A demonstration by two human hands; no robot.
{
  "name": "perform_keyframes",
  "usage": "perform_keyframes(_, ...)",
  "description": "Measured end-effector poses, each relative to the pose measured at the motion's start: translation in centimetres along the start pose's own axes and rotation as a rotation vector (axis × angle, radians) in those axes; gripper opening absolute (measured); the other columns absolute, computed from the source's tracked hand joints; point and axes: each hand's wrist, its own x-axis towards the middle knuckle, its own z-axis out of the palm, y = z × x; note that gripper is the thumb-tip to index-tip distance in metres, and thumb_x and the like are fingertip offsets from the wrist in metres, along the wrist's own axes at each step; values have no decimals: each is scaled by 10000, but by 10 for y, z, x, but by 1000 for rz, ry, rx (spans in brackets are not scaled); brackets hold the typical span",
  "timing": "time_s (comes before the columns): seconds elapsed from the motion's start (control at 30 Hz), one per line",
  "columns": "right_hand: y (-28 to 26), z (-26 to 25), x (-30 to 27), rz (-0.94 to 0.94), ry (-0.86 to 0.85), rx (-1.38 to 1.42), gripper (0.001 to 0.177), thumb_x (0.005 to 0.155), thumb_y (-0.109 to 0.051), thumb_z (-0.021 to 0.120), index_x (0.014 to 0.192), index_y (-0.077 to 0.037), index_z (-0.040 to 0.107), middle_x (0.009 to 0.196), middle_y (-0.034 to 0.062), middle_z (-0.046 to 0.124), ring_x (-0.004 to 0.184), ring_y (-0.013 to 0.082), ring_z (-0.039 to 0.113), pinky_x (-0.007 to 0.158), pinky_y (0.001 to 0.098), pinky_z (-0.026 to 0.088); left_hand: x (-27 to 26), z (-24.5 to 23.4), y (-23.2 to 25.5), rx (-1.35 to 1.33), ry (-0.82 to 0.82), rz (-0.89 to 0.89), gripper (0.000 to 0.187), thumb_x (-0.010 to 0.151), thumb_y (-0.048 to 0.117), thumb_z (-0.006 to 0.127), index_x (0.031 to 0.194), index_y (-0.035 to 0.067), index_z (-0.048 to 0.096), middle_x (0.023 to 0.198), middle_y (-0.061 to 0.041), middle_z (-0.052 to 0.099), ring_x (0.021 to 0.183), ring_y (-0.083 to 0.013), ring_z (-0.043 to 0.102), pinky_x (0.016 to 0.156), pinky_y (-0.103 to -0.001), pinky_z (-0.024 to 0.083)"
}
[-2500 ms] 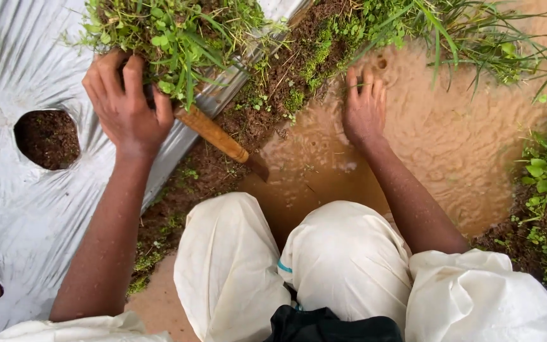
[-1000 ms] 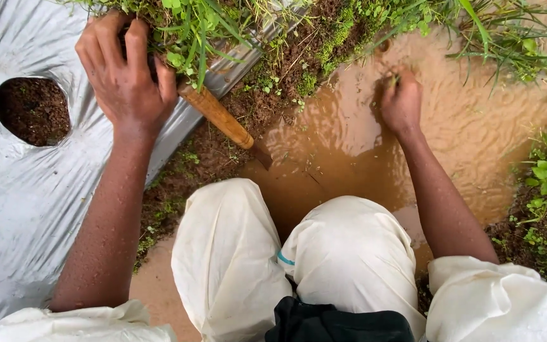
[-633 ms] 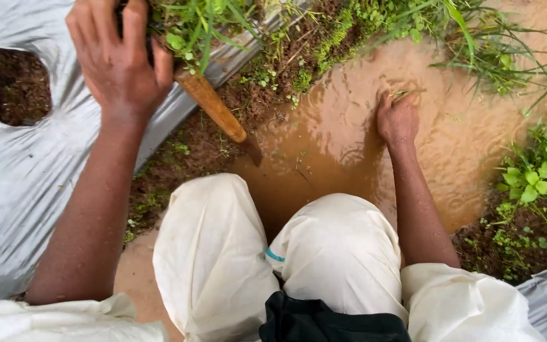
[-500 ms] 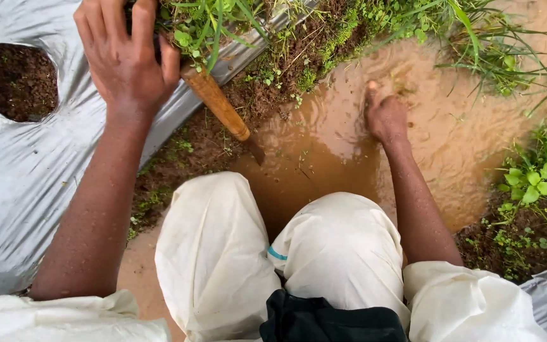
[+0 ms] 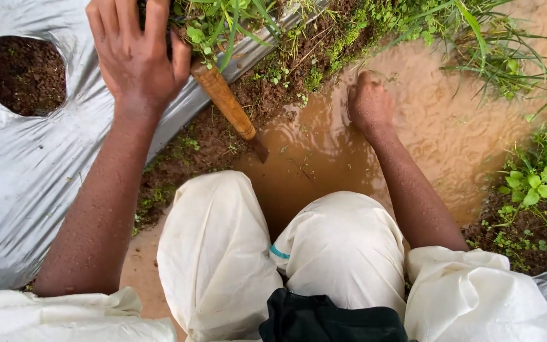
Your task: The person walks through a muddy irrigation channel between rows of crops and squats down to pull weeds by hand. They gather the uprooted weeds into a bundle and continue clearing the channel.
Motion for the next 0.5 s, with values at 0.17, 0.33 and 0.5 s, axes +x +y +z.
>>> perform_keyframes(0.17,5,-7,10,48,-22,150,259,1120,-109,319,902,-129,458,639,-3,433,515,139,323,396,350,270,5,-4,0,-41,23,-4,299,909,185,641,1154,18,607,1112,-187,493,979,-339,485,795,-447,395)
perform_keyframes(0.33,-7,-38,-11,159,-111,678,427,1175,-286,463,771,-206,350,668,-62,337,589,91,283,543,336,248,-3,1,0,18,9,3,327,941,204,640,1218,32,622,1092,-202,502,980,-337,496,790,-454,406)
perform_keyframes(0.5,-32,-105,-27,112,-70,1128,378,1156,-253,514,793,-208,421,691,-78,372,495,44,267,416,228,286,4,-5,3,-34,36,2,293,917,191,639,1140,10,583,1118,-200,514,967,-332,488,797,-453,410)
